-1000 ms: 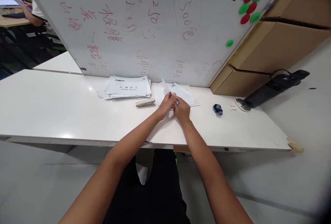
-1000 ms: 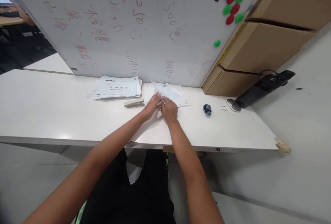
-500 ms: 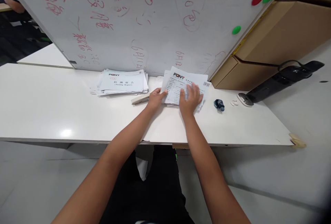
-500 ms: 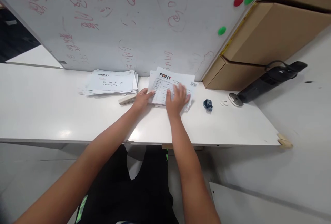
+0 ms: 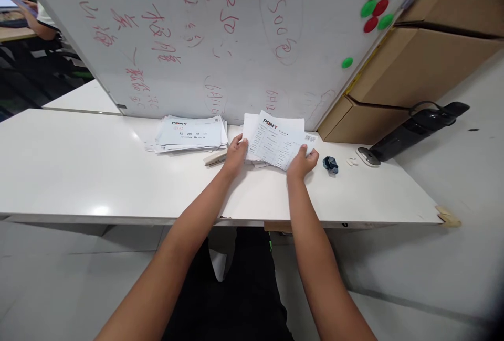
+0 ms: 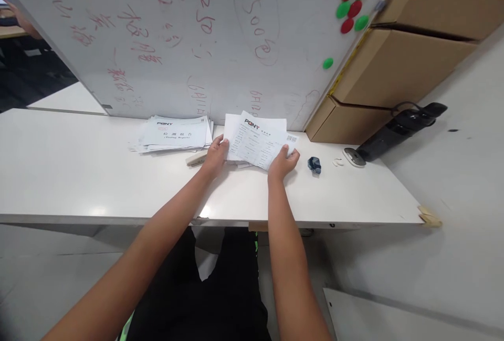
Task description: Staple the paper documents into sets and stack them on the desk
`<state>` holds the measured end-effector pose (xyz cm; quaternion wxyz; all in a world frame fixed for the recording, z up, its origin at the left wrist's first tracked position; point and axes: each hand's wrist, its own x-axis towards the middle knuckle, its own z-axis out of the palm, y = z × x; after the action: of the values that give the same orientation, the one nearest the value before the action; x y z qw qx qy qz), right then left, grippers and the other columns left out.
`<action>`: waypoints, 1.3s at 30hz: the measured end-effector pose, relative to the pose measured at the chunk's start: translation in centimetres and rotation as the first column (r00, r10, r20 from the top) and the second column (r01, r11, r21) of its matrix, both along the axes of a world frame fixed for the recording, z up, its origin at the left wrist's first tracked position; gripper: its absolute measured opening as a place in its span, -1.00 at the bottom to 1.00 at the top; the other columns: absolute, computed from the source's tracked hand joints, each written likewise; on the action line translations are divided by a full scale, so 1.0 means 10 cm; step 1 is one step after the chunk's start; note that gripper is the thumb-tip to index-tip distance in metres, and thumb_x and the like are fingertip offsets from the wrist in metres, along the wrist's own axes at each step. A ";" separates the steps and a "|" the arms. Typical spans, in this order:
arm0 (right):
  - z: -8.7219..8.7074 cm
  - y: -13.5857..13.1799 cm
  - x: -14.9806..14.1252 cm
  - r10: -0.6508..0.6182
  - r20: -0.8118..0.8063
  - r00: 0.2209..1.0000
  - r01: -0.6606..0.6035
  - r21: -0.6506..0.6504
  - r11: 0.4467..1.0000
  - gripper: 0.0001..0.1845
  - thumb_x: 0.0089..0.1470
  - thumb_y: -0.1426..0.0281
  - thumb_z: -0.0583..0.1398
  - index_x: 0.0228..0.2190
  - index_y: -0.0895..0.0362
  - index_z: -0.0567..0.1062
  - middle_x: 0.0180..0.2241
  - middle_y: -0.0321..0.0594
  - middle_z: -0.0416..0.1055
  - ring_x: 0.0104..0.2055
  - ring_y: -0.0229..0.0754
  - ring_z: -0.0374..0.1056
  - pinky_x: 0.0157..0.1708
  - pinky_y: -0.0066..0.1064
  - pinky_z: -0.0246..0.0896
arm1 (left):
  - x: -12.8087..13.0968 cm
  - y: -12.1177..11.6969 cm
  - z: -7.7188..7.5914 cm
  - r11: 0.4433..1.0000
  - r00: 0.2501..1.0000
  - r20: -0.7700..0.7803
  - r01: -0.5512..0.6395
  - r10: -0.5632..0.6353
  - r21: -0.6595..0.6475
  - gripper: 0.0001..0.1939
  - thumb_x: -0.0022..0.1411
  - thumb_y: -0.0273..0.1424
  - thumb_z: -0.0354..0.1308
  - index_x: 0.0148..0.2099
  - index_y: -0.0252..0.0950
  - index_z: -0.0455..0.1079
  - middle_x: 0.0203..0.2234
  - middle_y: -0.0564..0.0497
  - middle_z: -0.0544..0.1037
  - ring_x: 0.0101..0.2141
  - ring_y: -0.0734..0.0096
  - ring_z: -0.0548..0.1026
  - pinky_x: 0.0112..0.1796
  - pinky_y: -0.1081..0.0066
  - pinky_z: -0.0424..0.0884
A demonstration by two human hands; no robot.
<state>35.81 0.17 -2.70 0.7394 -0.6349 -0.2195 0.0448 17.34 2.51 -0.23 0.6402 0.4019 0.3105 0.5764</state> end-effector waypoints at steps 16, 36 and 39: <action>0.04 0.04 0.04 -0.026 -0.101 0.995 0.032 0.051 0.998 -0.55 0.11 -0.09 -0.02 -0.35 0.05 0.21 -0.28 -0.22 0.36 -0.17 -0.16 0.39 -0.11 -0.21 0.35 | -0.05 0.00 0.03 0.997 0.991 -0.111 -0.079 0.077 -0.010 -0.69 -0.08 -0.21 0.36 -0.36 -0.31 0.43 -0.49 0.08 0.52 -0.43 0.42 0.45 -0.30 0.39 0.36; 0.00 0.02 0.07 -0.105 0.040 0.994 0.105 0.006 0.995 -0.69 0.15 0.06 0.02 -0.32 0.05 0.20 -0.26 -0.26 0.29 -0.13 -0.17 0.33 -0.01 -0.14 0.28 | -0.02 -0.02 0.00 0.986 0.986 -0.098 0.122 -0.134 -0.113 -0.62 0.06 -0.05 0.25 -0.25 -0.26 0.44 -0.32 -0.07 0.60 -0.16 0.15 0.51 -0.05 0.13 0.37; 0.03 -0.01 0.08 -0.141 0.090 0.986 0.141 0.012 0.990 -0.70 0.20 0.07 -0.05 -0.24 0.03 0.18 -0.20 -0.22 0.28 -0.10 -0.16 0.34 -0.01 -0.13 0.29 | -0.01 0.00 -0.06 0.987 0.981 -0.129 0.133 -0.144 -0.091 -0.62 0.05 -0.03 0.25 -0.28 -0.25 0.43 -0.32 -0.05 0.59 -0.17 0.16 0.51 -0.03 0.14 0.35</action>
<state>36.60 0.06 -2.42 0.7317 -0.6482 -0.2076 -0.0371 17.20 2.54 -0.80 0.6721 0.4343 0.3476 0.4886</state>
